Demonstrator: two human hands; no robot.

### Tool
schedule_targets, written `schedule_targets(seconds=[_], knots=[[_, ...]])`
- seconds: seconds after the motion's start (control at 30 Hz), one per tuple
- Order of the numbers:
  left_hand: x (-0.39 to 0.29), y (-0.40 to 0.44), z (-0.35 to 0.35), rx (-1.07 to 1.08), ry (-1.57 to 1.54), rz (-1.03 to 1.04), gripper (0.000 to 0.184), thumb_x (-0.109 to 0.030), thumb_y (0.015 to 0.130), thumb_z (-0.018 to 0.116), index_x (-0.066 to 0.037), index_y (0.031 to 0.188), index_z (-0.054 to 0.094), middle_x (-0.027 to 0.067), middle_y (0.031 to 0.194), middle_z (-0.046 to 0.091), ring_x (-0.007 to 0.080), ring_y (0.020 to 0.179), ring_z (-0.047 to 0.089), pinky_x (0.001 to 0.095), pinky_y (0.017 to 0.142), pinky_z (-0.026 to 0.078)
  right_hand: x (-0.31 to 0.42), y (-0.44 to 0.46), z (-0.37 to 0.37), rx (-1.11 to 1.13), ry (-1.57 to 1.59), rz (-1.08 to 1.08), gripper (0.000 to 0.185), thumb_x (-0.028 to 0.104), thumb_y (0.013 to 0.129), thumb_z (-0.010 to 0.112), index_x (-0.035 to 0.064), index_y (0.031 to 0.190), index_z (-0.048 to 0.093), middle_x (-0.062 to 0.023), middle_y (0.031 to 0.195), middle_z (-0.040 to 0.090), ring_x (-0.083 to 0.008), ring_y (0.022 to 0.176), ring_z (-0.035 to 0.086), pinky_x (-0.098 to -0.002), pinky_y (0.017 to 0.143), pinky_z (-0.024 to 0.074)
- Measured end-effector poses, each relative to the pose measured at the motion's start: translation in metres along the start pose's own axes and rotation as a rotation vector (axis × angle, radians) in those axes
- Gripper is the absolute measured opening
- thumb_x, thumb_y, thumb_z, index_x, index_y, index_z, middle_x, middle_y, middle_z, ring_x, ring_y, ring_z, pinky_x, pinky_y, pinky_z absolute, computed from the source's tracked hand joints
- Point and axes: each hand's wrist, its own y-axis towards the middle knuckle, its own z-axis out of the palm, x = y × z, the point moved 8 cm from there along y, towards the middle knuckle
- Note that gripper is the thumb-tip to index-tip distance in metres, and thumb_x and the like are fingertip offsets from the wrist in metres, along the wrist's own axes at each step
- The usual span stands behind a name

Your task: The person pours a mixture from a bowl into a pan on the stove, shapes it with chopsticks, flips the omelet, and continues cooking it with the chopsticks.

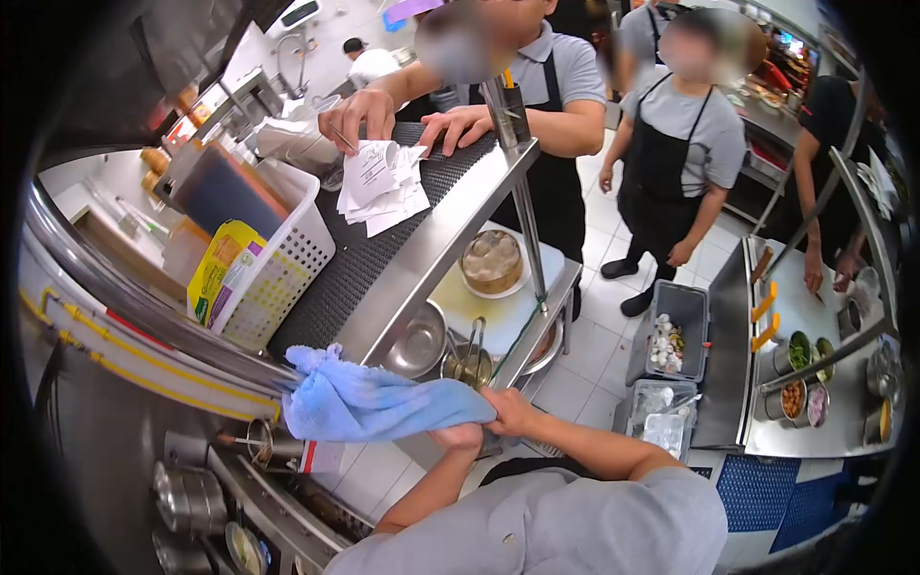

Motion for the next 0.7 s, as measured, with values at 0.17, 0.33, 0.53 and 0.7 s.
schedule_targets(seconds=[0.17,0.33,0.53,0.7], knots=[[-0.028,0.004,-0.016,-0.003,0.399,0.214,0.031,-0.02,0.094,0.058,0.006,0.113,0.062,0.0222,0.109,0.065,0.0371,0.095,0.064,0.0472,0.087,0.051,0.001,0.003,0.022,0.054,0.093,-0.091,0.036,0.022,0.076,0.072,0.0036,0.097,0.049,-0.0209,0.072,0.06,-0.045,0.069,0.059,-0.0492,0.058,0.0473],[-0.025,-0.001,-0.038,-0.03,0.307,0.107,0.03,-0.016,0.095,0.057,0.006,0.114,0.061,0.0226,0.108,0.063,0.0384,0.096,0.061,0.0482,0.087,0.047,0.011,-0.007,0.042,0.081,0.161,-0.103,0.041,0.022,0.075,0.071,0.0031,0.103,0.047,-0.0218,0.075,0.062,-0.0454,0.072,0.06,-0.0528,0.059,0.0461],[-0.028,0.002,-0.036,0.068,0.366,0.225,0.03,-0.012,0.093,0.061,0.006,0.116,0.06,0.0227,0.111,0.062,0.0398,0.101,0.059,0.0477,0.089,0.046,0.008,-0.008,0.053,0.028,0.2,-0.051,0.04,0.02,0.075,0.07,0.0033,0.102,0.046,-0.0227,0.075,0.061,-0.0465,0.072,0.059,-0.0533,0.06,0.0459],[-0.034,0.008,-0.033,0.048,0.456,0.356,0.029,-0.013,0.093,0.061,0.006,0.115,0.06,0.0222,0.111,0.062,0.0404,0.101,0.059,0.0477,0.089,0.046,0.009,-0.002,0.05,0.01,0.164,-0.06,0.039,0.021,0.075,0.07,0.0039,0.1,0.047,-0.0224,0.076,0.062,-0.0465,0.073,0.06,-0.0534,0.061,0.0462]])
